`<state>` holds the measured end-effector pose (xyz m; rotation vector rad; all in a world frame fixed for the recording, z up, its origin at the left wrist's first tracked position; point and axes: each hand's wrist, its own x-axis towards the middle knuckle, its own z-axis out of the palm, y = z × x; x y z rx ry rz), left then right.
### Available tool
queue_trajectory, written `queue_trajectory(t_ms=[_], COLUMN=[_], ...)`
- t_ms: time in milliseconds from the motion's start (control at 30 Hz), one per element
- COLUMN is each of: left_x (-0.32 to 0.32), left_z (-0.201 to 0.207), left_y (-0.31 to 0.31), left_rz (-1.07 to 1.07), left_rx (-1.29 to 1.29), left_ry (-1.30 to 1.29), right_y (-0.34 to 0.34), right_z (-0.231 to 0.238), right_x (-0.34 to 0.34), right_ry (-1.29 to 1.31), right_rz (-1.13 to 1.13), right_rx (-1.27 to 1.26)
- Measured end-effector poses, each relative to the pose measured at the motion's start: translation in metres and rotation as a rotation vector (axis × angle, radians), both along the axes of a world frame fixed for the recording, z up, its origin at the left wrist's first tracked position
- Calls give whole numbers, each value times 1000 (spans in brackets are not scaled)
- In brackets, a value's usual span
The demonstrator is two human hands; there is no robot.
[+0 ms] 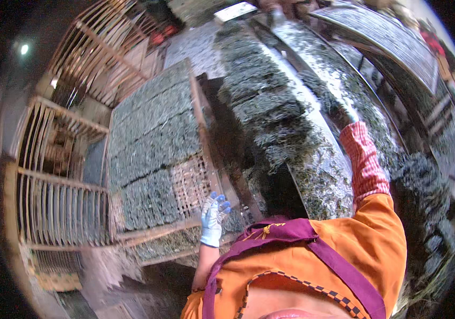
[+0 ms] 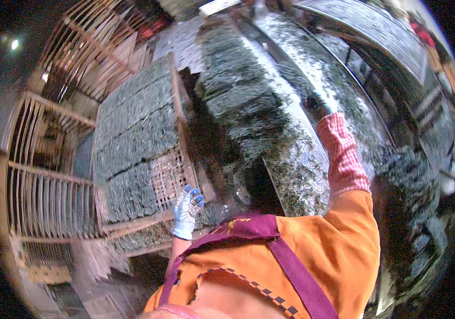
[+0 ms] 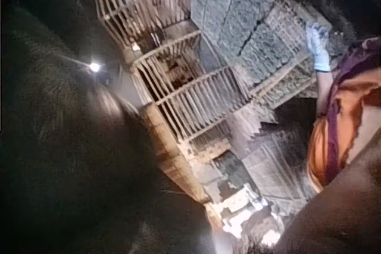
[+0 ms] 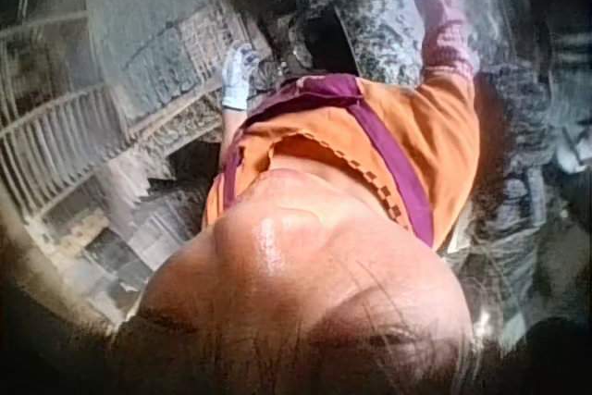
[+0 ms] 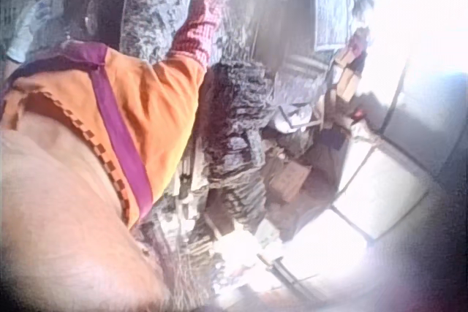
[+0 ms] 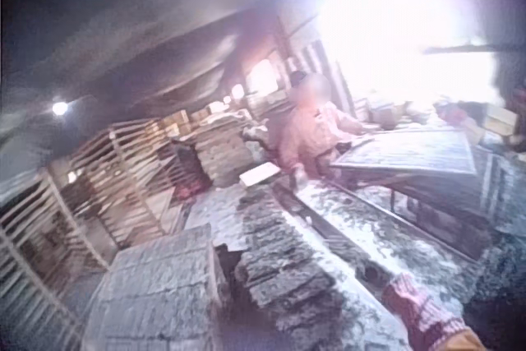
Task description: The person repeatedly picks up rectangular blocks of dried seaweed from a pile and places them onto a wooden lattice tray. The person handles the seaweed blocks one at a time, arranging them in rows on the tray throughout the clip.
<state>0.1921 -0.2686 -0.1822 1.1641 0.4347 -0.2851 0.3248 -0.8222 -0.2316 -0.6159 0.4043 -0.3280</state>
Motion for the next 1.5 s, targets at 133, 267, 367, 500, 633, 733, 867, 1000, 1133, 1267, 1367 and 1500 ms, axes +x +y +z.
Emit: queue_trajectory(t_ms=[133, 267, 367, 500, 633, 733, 867, 1000, 1133, 1267, 1367, 1500], left_x=[-38, -62, -68, -48, -16, -8, 1, 14, 27, 40, 30, -19], left_z=[-16, -32, -31, -19, -30, -43, -47, -36, -27, -33, -39, -25], left_y=[49, 110, 158, 211, 231, 232, 225, 225, 228, 227, 231, 237], left_rz=[97, 276, 382, 364, 159, 186, 480, 781, 862, 880, 848, 510], left_rx=[-14, 576, 1422, 1824, 1774, 1814, 1494, 488, 371, 254, 546, 616], left_ry=[-162, -288, -322, 85, 122, 155, -245, -635, -454, -510, -612, -850], right_y=[0, 122, 265, 431, 537, 581, 602, 601, 641, 660, 629, 493], right_z=[-8, 37, 71, 71, 34, 3, -5, 28, 50, 30, 17, 33], right_x=[43, 16, -6, -42, -49, -39, -45, -51, -35, -35, -35, -32], right_ry=[328, -179, -229, -376, -191, 40, -97, -746, -41, 86, 107, -40], right_rz=[24, 379, 852, 1444, 1566, 1507, 1546, 1229, 1300, 1194, 1146, 1100], right_rx=[-1164, -838, -921, -723, -621, -305, -36, -1272, -649, -929, -659, -463])
